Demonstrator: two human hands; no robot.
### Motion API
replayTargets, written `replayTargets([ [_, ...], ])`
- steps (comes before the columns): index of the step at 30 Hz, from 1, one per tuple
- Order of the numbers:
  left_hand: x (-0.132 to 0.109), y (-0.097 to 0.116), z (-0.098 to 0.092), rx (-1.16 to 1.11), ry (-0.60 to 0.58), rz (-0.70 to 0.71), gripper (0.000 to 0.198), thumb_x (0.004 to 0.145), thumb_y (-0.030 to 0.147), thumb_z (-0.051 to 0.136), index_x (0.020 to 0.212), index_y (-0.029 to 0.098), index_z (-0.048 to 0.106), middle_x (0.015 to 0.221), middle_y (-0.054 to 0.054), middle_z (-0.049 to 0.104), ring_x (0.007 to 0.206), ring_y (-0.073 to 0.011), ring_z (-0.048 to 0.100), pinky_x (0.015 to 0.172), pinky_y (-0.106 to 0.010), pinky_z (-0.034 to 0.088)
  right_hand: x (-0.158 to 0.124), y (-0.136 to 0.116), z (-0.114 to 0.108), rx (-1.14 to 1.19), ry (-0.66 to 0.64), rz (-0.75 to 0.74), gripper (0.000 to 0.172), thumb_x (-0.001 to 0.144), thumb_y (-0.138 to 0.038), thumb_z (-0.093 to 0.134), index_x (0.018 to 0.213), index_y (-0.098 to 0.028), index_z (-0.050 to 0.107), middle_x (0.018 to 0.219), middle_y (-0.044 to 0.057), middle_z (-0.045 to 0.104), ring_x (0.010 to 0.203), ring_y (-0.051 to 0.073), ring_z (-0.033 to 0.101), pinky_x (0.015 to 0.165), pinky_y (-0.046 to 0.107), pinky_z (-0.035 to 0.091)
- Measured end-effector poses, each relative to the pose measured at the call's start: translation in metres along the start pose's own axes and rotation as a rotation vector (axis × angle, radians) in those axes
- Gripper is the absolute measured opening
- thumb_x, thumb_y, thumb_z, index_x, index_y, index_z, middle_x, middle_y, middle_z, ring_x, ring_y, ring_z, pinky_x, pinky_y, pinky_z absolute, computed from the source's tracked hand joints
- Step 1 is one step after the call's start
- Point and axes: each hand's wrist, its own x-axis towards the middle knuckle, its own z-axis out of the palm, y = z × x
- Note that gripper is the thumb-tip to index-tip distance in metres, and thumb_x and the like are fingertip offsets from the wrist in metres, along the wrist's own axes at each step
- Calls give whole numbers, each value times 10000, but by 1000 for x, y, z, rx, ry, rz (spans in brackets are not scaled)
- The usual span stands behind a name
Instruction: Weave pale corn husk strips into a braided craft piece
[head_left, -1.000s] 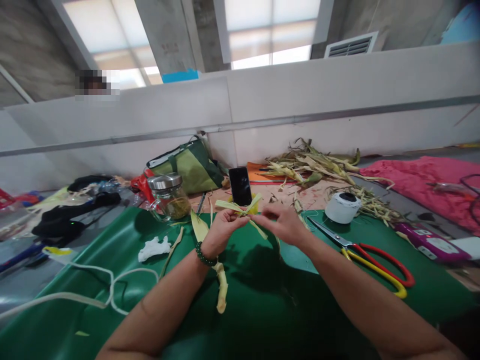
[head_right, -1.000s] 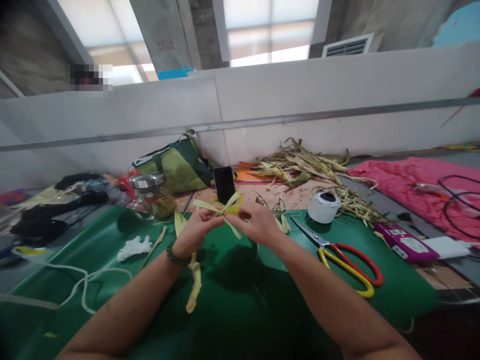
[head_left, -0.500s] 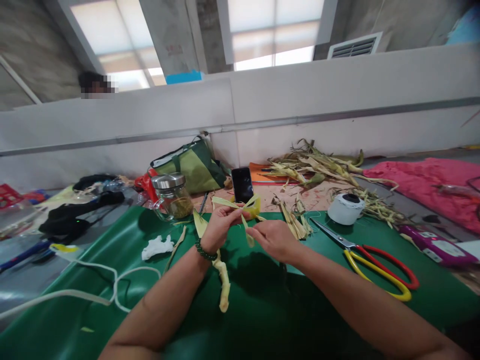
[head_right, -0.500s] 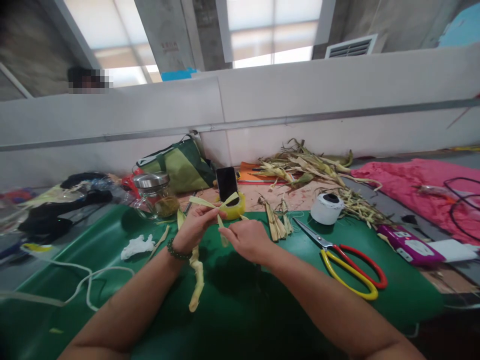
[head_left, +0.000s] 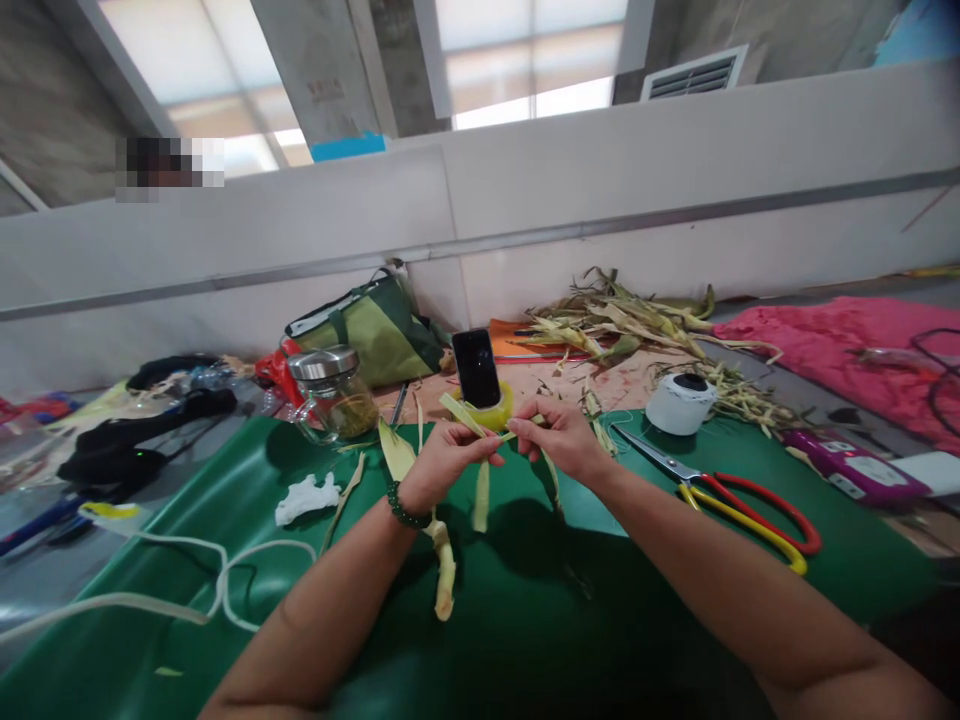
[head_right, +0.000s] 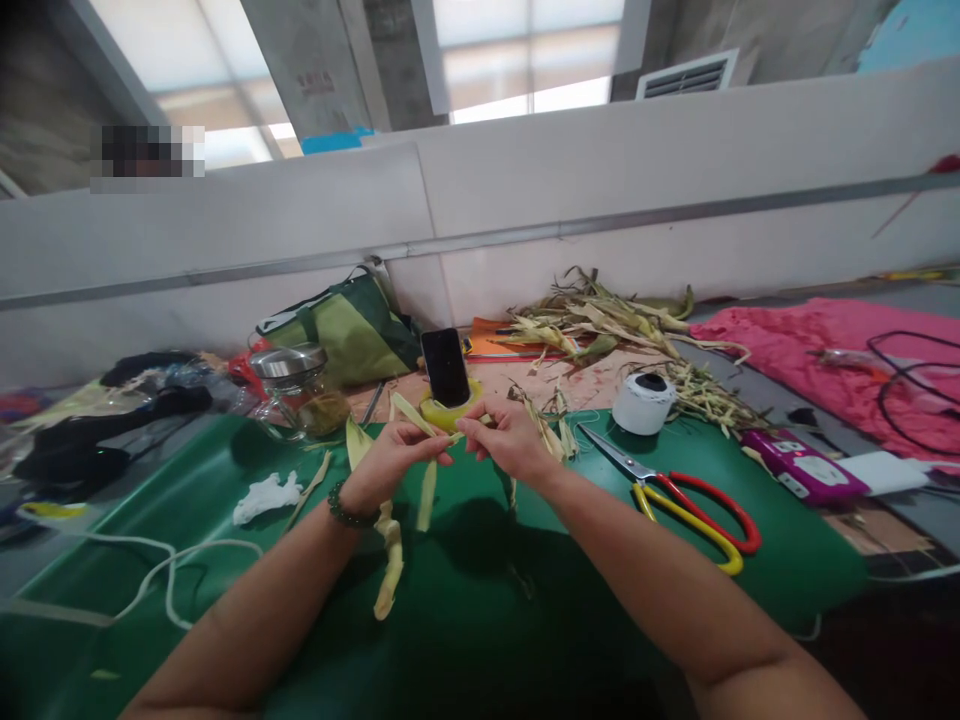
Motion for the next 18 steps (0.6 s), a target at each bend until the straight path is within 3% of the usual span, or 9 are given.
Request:
replayTargets([
  [4,0,0,-4,-8,6,-12,246,638,370,757,686,132,719,618,-58,711,656,-183,645,680,-278,486,8,4,-11,-48,-49,33,348,658,-482,713,675,-161,579,492,-26,587,402,78,523,398,191,429],
  [10,0,3,-1,-123,-88,29,362,645,279,763,961,135,662,920,-82,733,812,-194,686,785,-292,501,18,12,-24,-80,-208,75,336,674,-476,686,661,-144,638,569,1,625,510,99,569,508,225,477],
  [14,1,2,-1,-141,-67,9,401,617,265,785,946,142,591,797,-64,729,748,-188,691,738,-284,506,16,7,-27,-185,-307,-35,270,686,-408,696,689,-138,702,576,-3,618,536,92,528,505,210,405],
  [18,1,3,-4,-168,13,-25,346,608,286,787,843,153,570,702,-33,712,705,-172,679,728,-282,500,13,3,-25,-202,-334,-83,321,750,-449,628,723,-137,701,602,-1,610,545,89,496,502,208,370],
])
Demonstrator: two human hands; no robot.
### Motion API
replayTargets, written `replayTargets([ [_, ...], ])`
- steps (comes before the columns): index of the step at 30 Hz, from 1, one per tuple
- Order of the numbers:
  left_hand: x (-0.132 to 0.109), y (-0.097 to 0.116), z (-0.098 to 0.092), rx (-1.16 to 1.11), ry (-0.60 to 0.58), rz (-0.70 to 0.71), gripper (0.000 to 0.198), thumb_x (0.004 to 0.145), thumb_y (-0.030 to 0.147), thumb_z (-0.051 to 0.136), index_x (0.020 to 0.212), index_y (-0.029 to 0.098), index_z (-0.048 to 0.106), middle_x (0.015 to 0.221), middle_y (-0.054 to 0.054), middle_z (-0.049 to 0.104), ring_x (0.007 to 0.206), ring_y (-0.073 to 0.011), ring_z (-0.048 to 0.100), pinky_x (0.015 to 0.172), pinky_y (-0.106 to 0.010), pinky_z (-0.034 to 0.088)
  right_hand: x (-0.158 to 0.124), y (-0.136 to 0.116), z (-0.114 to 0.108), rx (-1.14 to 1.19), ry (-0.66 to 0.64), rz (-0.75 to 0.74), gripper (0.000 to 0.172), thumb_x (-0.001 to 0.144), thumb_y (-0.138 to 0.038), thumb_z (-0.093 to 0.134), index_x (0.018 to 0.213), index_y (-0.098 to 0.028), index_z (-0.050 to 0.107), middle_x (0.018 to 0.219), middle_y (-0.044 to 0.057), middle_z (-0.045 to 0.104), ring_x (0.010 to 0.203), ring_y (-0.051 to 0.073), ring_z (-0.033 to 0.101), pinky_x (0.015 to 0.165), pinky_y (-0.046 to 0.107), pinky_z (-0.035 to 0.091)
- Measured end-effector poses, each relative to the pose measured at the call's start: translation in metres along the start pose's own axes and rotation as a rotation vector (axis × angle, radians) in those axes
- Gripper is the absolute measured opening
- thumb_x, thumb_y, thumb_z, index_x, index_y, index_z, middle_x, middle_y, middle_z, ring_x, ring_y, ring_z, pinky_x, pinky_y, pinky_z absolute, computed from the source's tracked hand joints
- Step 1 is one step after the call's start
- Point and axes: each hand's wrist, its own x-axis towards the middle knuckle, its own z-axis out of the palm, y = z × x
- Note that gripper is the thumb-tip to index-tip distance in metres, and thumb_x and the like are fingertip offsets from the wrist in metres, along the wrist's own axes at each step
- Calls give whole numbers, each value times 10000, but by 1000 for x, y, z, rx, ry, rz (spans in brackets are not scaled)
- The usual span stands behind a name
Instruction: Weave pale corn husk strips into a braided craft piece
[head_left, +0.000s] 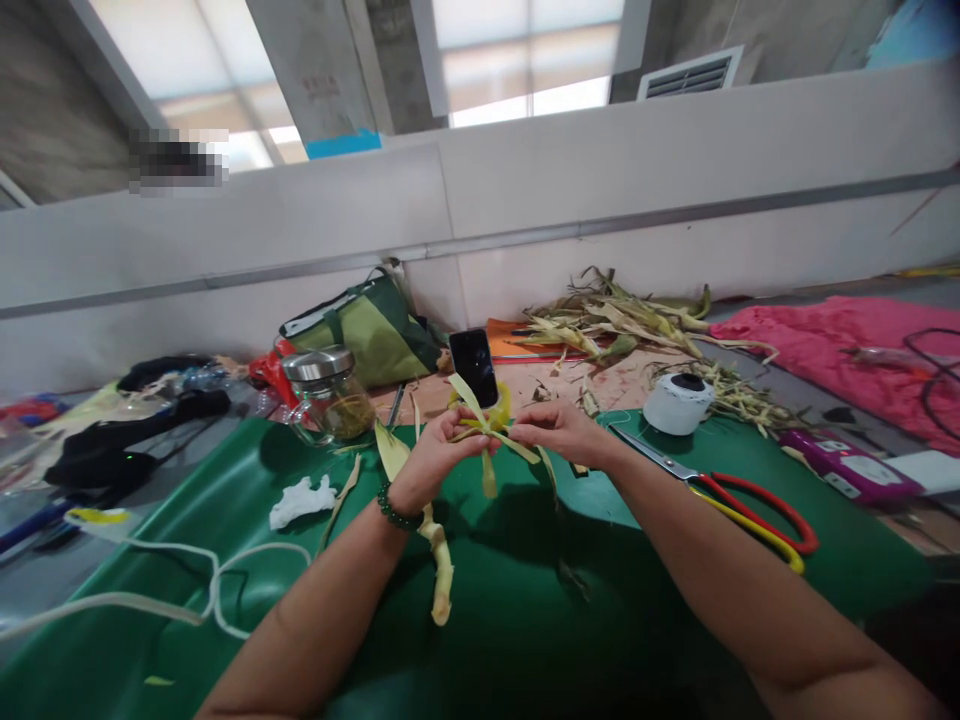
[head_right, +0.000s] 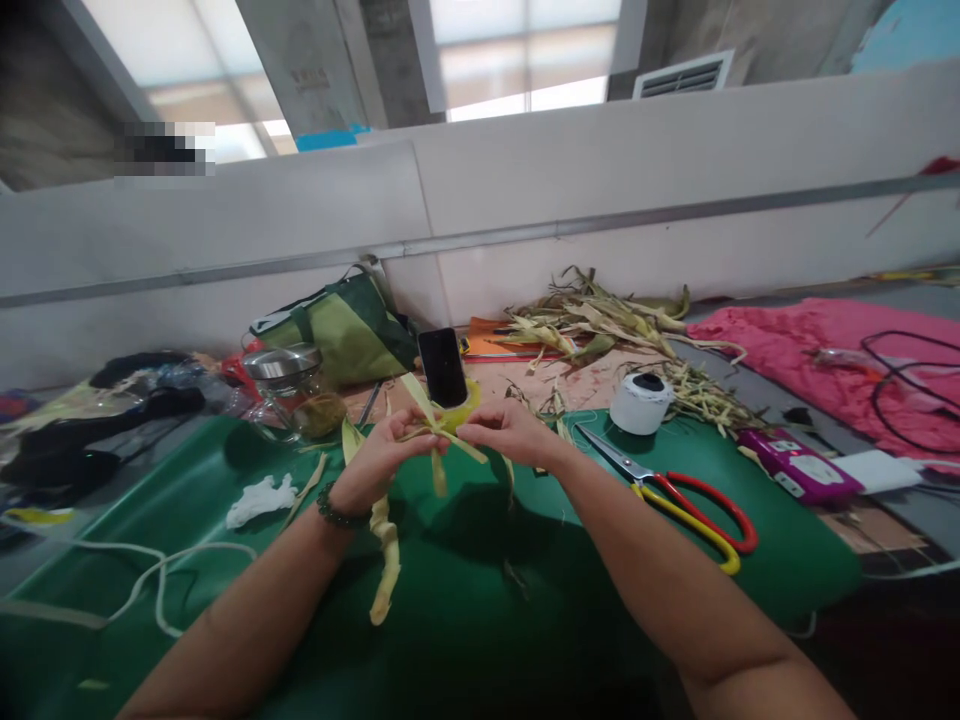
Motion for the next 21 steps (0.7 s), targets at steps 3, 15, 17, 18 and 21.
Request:
replayTargets([
  [3,-1,2,0,72,-2,-1,277,573,266,805,725,141,610,685,-24,696,649,-149,652,665,-252,490,0,0,4,-90,9,-45,293,751,-430,637,748,-148,714,614,6,619,559,95,489,508,210,363],
  [15,0,-4,1,-244,-23,-84,484,578,517,762,869,133,725,705,-69,719,702,-179,659,723,-273,500,-5,1,22,-461,313,-332,212,812,-271,556,636,-187,639,617,31,614,590,126,528,601,256,401],
  [17,0,-5,2,-73,15,-29,364,563,385,806,828,146,734,693,-45,718,710,-167,649,736,-267,490,-7,1,24,-536,289,-372,199,808,-254,562,636,-191,638,628,35,614,610,130,536,611,257,396],
  [18,0,-5,2,-11,33,-2,325,564,353,807,808,149,738,702,-42,720,717,-165,645,738,-266,488,-7,0,24,-543,270,-368,192,807,-255,566,642,-190,638,632,36,616,616,131,539,610,257,395],
  [21,1,-6,1,87,60,57,261,577,336,795,755,153,743,713,-41,721,699,-162,632,696,-264,486,-7,-2,24,-439,233,-243,213,802,-323,592,651,-178,628,609,25,605,586,124,529,573,250,391],
])
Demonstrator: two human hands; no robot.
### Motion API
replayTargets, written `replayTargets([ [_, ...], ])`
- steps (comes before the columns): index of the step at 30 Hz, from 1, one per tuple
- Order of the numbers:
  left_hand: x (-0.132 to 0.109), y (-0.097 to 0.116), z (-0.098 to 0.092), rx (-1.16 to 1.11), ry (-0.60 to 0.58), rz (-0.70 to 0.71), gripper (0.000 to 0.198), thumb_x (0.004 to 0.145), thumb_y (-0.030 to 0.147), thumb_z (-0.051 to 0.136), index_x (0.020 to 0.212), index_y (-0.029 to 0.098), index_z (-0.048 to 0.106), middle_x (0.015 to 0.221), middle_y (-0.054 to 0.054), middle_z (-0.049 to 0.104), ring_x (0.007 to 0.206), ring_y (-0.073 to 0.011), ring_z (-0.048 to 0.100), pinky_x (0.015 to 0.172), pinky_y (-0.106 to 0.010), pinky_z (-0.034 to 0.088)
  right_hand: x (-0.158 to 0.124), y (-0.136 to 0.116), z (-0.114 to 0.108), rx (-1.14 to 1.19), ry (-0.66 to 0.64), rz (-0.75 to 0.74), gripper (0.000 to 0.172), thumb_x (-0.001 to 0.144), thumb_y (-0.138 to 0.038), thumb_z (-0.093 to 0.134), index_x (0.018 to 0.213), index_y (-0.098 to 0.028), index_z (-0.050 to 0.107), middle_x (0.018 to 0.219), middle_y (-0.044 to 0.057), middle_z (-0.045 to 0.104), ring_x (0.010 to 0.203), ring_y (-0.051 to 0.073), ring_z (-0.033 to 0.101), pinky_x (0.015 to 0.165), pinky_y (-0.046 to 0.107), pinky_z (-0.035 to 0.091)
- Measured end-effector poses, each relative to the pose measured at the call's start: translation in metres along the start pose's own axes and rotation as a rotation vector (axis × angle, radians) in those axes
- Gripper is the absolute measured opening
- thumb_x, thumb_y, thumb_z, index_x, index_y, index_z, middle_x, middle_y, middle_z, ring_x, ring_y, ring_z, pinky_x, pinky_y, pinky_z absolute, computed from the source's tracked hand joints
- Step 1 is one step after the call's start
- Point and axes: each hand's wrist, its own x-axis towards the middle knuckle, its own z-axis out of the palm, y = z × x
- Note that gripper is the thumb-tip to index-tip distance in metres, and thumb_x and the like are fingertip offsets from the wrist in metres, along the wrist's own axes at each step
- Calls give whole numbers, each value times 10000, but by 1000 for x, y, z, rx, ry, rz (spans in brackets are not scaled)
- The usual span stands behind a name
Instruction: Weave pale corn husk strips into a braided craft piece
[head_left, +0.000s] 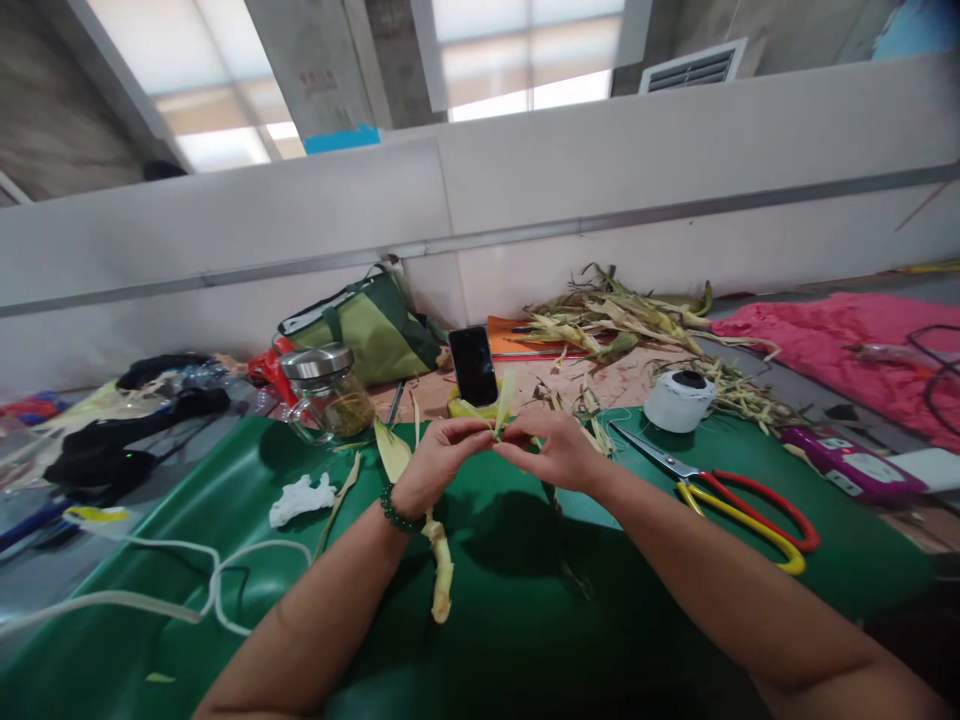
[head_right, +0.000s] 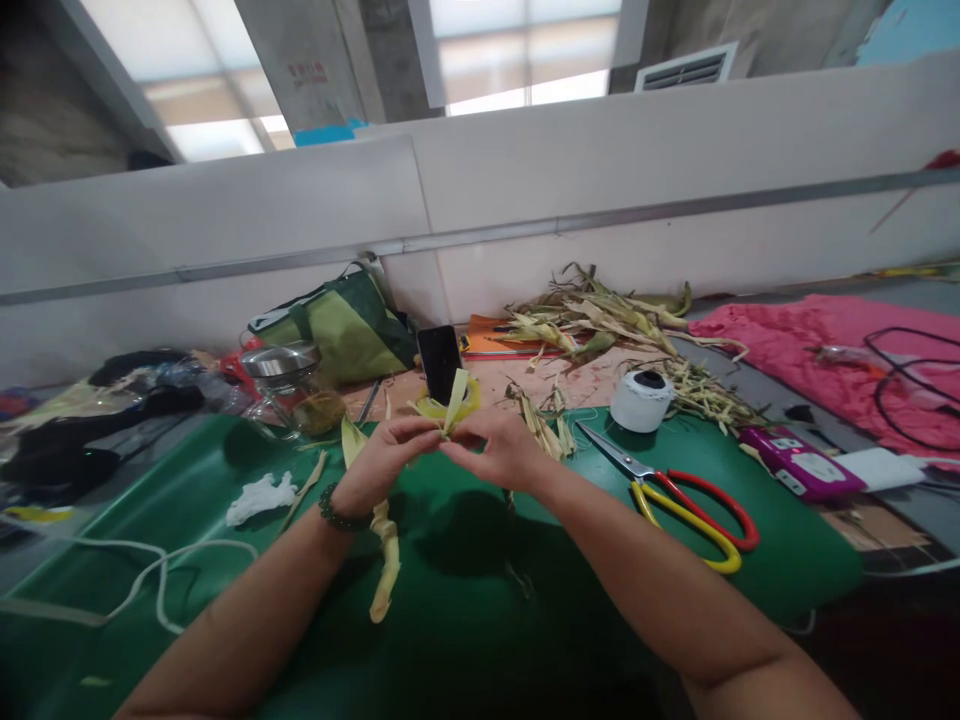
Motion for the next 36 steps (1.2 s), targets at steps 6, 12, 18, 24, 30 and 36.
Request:
replayTargets([
  [6,-5,3,3,39,-77,56,270,651,353,756,821,145,732,757,-45,723,729,-158,634,729,-264,487,6,3,3,545,29,341,372,700,-507,658,814,-158,600,606,-13,569,504,94,500,468,223,398],
  [12,-5,0,5,56,-126,65,300,649,390,759,804,134,731,810,-70,734,752,-180,642,738,-281,489,7,-9,2,588,-3,348,377,646,-522,701,660,-160,599,538,-19,545,467,82,473,437,213,390],
  [18,-3,-3,2,116,-150,121,314,621,422,772,743,135,732,749,-64,720,737,-187,633,704,-279,491,2,-12,3,406,113,274,387,703,-468,669,499,-157,563,451,-12,517,408,69,431,385,200,319],
  [24,-1,-1,-4,237,-63,117,289,649,402,758,738,128,737,694,-58,696,646,-159,600,583,-240,451,2,-1,-1,358,165,311,351,723,-382,654,468,-150,582,406,-13,508,372,59,407,370,198,292],
  [30,-2,-1,-3,-39,-168,27,269,604,242,781,852,151,727,826,-56,725,788,-168,645,759,-275,491,5,8,-1,475,101,392,365,690,-489,671,577,-144,632,500,13,588,433,86,501,409,202,390],
  [36,-5,1,2,-18,-179,14,263,661,288,729,881,144,728,860,-67,732,779,-170,645,741,-268,488,6,0,1,521,67,354,326,671,-469,695,658,-145,662,578,16,610,480,93,523,446,214,424],
])
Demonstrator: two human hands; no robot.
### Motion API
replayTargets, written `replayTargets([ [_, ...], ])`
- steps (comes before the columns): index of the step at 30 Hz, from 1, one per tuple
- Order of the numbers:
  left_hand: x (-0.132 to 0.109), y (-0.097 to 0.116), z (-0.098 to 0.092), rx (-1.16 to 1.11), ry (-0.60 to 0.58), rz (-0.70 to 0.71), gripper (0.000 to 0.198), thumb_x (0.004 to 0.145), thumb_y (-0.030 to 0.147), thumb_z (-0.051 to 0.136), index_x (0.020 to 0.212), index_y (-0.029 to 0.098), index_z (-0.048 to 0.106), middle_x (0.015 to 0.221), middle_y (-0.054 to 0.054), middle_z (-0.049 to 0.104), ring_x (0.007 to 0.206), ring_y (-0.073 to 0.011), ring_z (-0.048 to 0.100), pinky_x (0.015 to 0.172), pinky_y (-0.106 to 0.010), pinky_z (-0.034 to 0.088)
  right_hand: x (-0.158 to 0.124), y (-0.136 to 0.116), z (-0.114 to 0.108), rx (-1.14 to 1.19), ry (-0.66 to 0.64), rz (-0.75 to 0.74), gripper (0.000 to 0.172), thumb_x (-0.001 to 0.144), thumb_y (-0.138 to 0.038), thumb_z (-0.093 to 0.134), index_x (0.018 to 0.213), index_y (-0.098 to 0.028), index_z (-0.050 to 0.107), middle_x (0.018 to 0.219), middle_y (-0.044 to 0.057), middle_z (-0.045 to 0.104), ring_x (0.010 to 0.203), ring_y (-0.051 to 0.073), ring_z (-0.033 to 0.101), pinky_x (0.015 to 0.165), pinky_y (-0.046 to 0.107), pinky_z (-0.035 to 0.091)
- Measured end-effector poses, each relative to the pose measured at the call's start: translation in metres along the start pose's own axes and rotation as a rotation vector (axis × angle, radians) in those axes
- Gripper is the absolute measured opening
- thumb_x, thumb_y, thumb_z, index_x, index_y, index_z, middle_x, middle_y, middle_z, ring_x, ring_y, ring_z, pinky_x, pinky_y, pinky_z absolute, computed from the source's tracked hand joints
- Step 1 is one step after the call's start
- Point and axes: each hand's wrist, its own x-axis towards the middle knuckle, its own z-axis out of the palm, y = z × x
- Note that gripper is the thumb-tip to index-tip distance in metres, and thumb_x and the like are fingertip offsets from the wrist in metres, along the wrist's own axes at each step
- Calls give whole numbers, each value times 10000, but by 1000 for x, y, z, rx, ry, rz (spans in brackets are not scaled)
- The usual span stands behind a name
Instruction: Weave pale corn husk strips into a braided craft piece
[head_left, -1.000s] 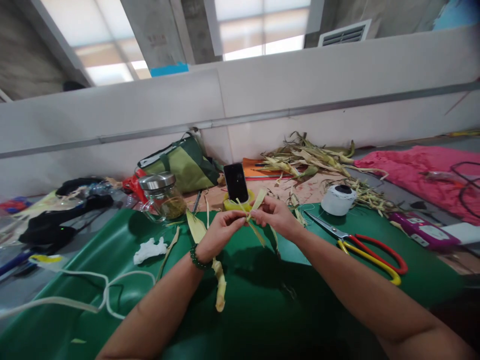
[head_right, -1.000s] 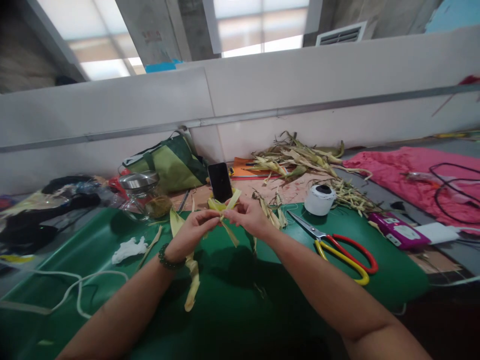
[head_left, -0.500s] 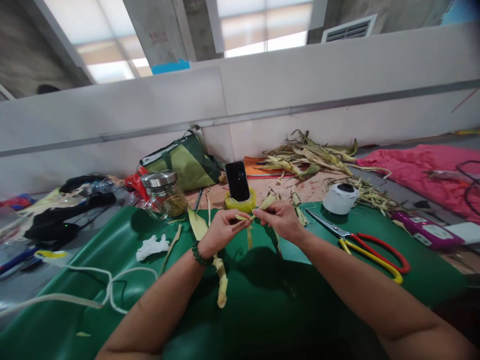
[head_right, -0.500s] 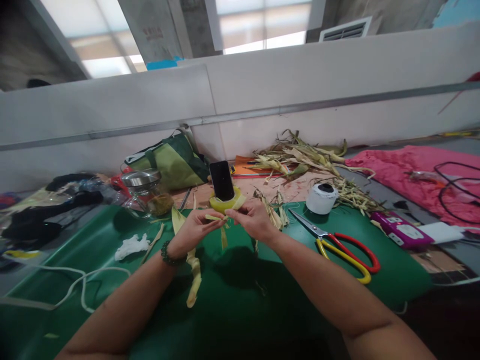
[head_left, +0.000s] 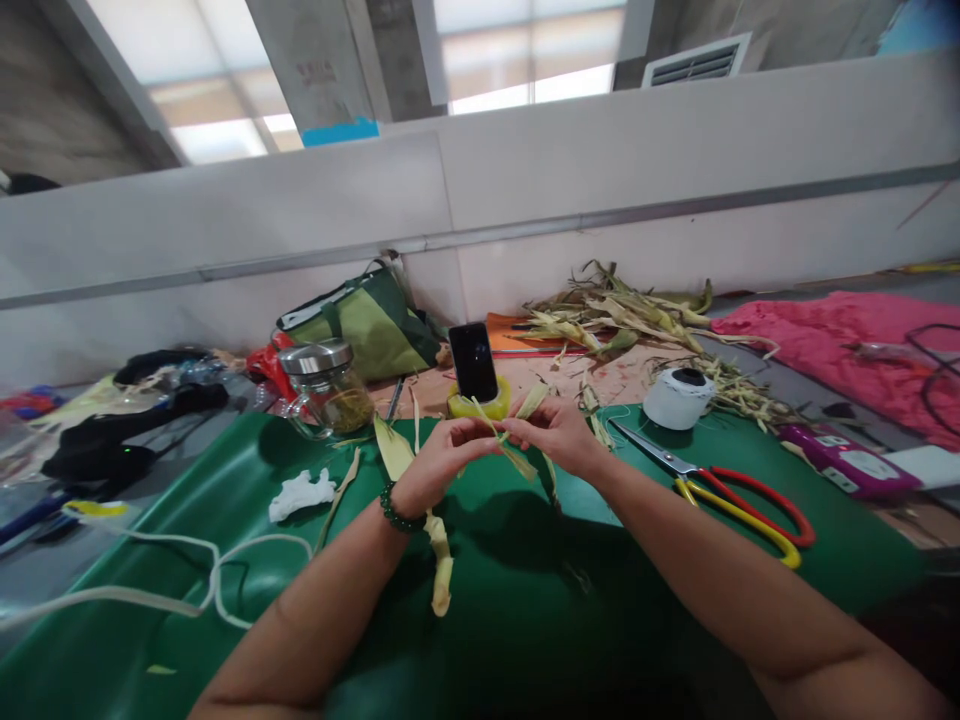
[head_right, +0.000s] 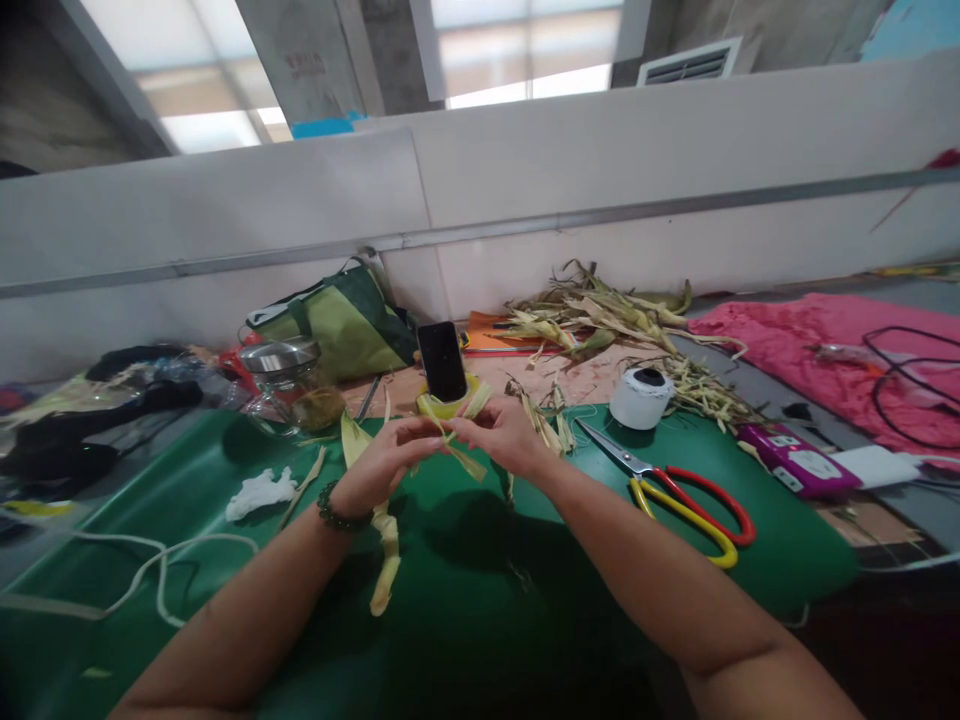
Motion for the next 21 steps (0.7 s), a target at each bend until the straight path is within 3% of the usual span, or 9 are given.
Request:
replayTargets([
  [3,0,-3,3,134,31,32,246,668,346,736,802,139,736,819,-74,739,764,-188,648,729,-288,496,-3,0,3,-37,-6,-34,314,683,-457,692,628,-150,658,540,9,586,465,95,505,430,218,404],
  [6,-1,-4,3,245,62,156,259,680,387,729,755,139,738,806,-94,737,761,-202,649,709,-294,497,-3,4,4,-41,30,-35,327,693,-468,690,606,-157,640,523,8,582,460,101,510,441,229,417],
  [11,-1,-6,0,403,104,230,288,708,416,702,733,130,728,736,-103,720,671,-187,635,619,-270,477,4,3,-13,-102,-35,-12,417,718,-566,632,684,-150,645,591,33,621,497,133,549,484,272,456],
  [14,0,-10,0,459,139,239,256,702,393,704,720,139,722,720,-97,717,657,-189,634,611,-272,474,5,-6,-24,-343,140,-331,418,728,-541,654,937,-179,661,936,84,669,835,202,608,734,344,486],
  [15,0,-11,1,481,152,248,234,700,377,705,715,144,722,719,-93,716,657,-189,633,608,-269,470,4,-9,-24,-441,124,-448,445,704,-523,693,1004,-198,651,1036,93,651,968,228,576,826,370,457],
  [17,-1,-11,4,522,153,269,185,700,339,702,683,156,719,688,-77,705,637,-178,618,593,-259,454,1,-11,-19,-604,-21,-631,386,693,-482,727,953,-205,662,935,75,662,917,216,564,825,365,426],
  [18,-2,-10,6,538,144,275,161,700,316,698,662,161,716,658,-65,694,616,-168,603,583,-253,443,-1,-11,-15,-662,-84,-691,254,757,-424,689,880,-203,662,834,53,666,828,189,563,787,345,414],
  [19,-2,-9,8,547,135,278,137,700,291,693,649,166,715,630,-52,681,596,-157,587,577,-249,434,-2,-10,-11,-708,-110,-721,158,823,-353,630,800,-198,650,750,36,653,758,167,551,771,337,398],
  [21,-4,-4,10,540,134,269,93,692,249,689,645,175,719,607,-34,669,578,-145,568,575,-244,427,-5,-7,-5,-737,-73,-723,201,878,-264,547,700,-187,597,654,16,616,677,145,518,765,336,376],
])
